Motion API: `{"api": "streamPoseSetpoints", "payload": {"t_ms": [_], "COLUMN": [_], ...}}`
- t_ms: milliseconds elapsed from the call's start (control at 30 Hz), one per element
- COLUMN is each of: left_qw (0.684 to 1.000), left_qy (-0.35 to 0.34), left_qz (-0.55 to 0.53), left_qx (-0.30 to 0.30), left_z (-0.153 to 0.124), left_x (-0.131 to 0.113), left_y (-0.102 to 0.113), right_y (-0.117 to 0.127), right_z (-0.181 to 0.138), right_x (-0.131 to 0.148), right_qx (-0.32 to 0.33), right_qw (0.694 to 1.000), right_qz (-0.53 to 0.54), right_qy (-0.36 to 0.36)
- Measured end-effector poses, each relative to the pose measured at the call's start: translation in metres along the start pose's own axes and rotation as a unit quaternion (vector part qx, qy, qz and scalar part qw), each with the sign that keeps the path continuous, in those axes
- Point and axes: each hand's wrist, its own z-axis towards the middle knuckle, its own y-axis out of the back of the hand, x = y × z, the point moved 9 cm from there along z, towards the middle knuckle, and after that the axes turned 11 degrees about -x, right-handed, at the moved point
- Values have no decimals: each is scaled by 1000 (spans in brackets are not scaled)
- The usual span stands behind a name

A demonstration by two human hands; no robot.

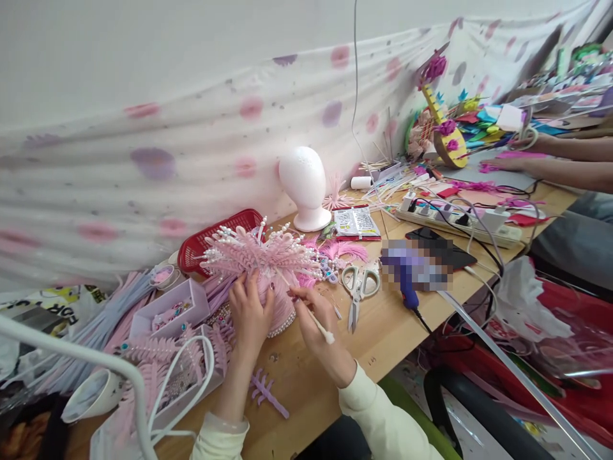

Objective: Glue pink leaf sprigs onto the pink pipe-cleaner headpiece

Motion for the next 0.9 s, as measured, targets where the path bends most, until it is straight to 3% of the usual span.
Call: {"api": "streamPoseSetpoints", "payload": {"t_ms": [400, 633, 900], "left_qw": [1000, 999, 999], "left_qy": [16, 24, 49], "left_qz": [4, -6, -12], "left_qx": [-10, -22, -17], "left_z": [-1, -1, -1], "left_x": [1, -1, -2], "left_y": [-2, 1, 1], "right_y": [-8, 9, 2], "right_z": [2, 0, -2], "right_x": [4, -5, -6], "right_qx": [31, -40, -35], "right_qw": [998, 999, 998], "right_qz": [-44, -10, -49], "right_qy": [24, -10, 5]}}
